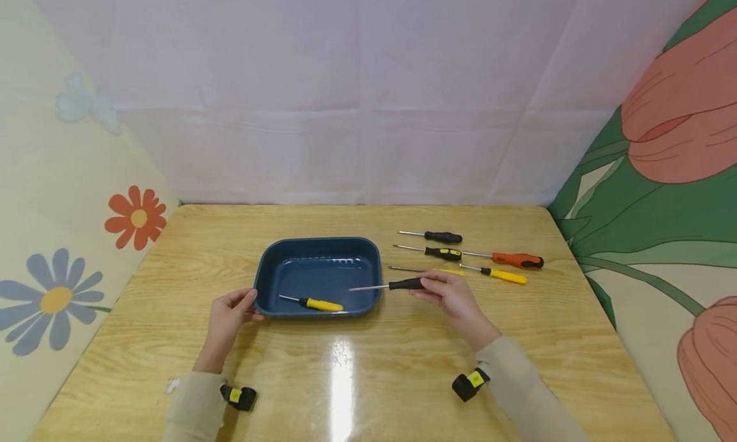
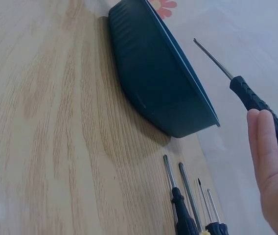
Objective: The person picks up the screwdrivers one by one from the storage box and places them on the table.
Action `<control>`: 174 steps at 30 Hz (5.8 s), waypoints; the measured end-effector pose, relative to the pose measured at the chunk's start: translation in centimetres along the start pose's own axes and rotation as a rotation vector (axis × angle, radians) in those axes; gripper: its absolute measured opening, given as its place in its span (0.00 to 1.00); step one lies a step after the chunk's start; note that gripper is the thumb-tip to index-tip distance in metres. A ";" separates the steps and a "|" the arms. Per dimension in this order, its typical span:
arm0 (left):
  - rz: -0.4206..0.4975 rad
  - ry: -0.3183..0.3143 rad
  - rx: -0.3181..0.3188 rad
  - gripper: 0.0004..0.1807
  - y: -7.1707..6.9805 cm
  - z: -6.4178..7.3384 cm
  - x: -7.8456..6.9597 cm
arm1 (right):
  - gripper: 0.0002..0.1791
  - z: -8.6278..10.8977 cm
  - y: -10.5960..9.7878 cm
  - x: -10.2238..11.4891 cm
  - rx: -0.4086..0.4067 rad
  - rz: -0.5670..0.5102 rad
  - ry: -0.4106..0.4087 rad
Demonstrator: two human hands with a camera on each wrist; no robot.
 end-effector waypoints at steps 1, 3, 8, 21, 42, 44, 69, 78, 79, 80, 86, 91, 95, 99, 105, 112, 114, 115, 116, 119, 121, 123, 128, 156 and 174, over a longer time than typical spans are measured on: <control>0.001 -0.001 0.000 0.16 0.0 0.0 0.0 | 0.11 0.1 -0.2 0.0 -0.002 0.003 0.001; -0.004 -0.003 0.000 0.16 0.0 0.0 0.0 | 0.11 0.4 -0.6 0.2 -0.009 0.007 0.001; -0.012 -0.005 -0.001 0.16 0.0 0.1 0.0 | 0.12 1.0 -1.6 0.4 -0.041 0.012 -0.006; -0.022 -0.020 -0.002 0.16 0.0 0.2 -0.1 | 0.10 2.0 -4.3 0.8 -0.105 -0.048 -0.023; -0.019 -0.021 -0.001 0.16 -0.1 0.0 0.2 | 0.11 3.1 -8.5 2.1 -0.098 -0.170 -0.075; -0.018 -0.021 -0.004 0.16 -0.1 0.0 0.3 | 0.14 3.4 -8.5 2.3 -0.121 -0.201 -0.060; 0.011 0.027 -0.003 0.16 0.0 0.0 -0.2 | 0.16 4.5 -13.3 2.3 -0.168 -0.325 -0.021; 0.031 0.034 -0.006 0.15 0.0 0.0 -0.2 | 0.16 5.1 -14.8 2.3 -0.151 -0.316 -0.017; 0.029 0.032 -0.007 0.15 0.0 0.0 -0.2 | 0.16 5.2 -15.0 2.2 -0.151 -0.314 -0.013; 0.028 0.031 -0.008 0.15 0.0 0.0 -0.2 | 0.16 5.2 -15.2 2.2 -0.155 -0.312 -0.008; 0.022 0.028 -0.004 0.16 0.1 0.1 -0.2 | 0.15 5.2 -16.3 1.9 -0.172 -0.314 0.011; 0.026 0.029 -0.002 0.16 0.1 0.1 -0.2 | 0.16 5.1 -17.2 2.0 -0.158 -0.322 -0.009; 0.026 0.026 0.004 0.16 0.1 0.0 -0.2 | 0.15 5.1 -17.7 2.1 -0.175 -0.333 0.000; 0.032 0.018 0.002 0.16 0.0 0.0 -0.1 | 0.15 5.0 -18.0 2.0 -0.202 -0.327 0.042; 0.042 0.023 0.003 0.15 0.1 0.0 -0.2 | 0.12 4.8 -18.8 1.8 -0.272 -0.294 0.097; 0.046 0.024 -0.001 0.14 0.0 0.0 -0.2 | 0.12 4.6 -19.1 1.4 -0.267 -0.295 0.113; 0.045 0.024 0.000 0.15 0.0 0.0 -0.2 | 0.11 4.5 -19.2 1.3 -0.274 -0.288 0.119; 0.044 0.023 0.000 0.15 0.0 0.0 -0.2 | 0.10 4.4 -19.3 1.2 -0.280 -0.290 0.127; 0.043 0.023 0.001 0.15 0.0 0.1 -0.2 | 0.10 4.3 -19.3 1.2 -0.284 -0.289 0.134; 0.047 0.019 -0.001 0.15 0.1 0.0 -0.2 | 0.09 4.2 -19.5 1.0 -0.303 -0.271 0.149; 0.052 0.015 -0.005 0.14 0.1 0.0 -0.2 | 0.09 4.2 -19.7 1.0 -0.322 -0.215 0.150; 0.054 0.016 -0.007 0.14 0.1 0.0 -0.2 | 0.10 4.2 -19.9 1.0 -0.349 -0.121 0.145; 0.057 0.020 -0.008 0.14 0.0 0.0 -0.1 | 0.09 4.3 -20.5 1.2 -0.412 0.090 0.136; 0.043 0.021 -0.009 0.14 0.0 -0.1 -0.1 | 0.07 4.3 -20.2 1.5 -0.587 0.307 0.090; 0.043 0.024 -0.001 0.14 0.0 -0.2 -0.2 | 0.10 4.7 -20.5 2.2 -0.688 0.213 0.025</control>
Point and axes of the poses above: each hand's wrist, its own z-axis away from the middle knuckle, its own y-axis out of the palm, x = y × z, the point moved 7 cm from there along -z, towards the middle knuckle, and after that the axes turned 2 degrees about y, right-handed, at the moved point
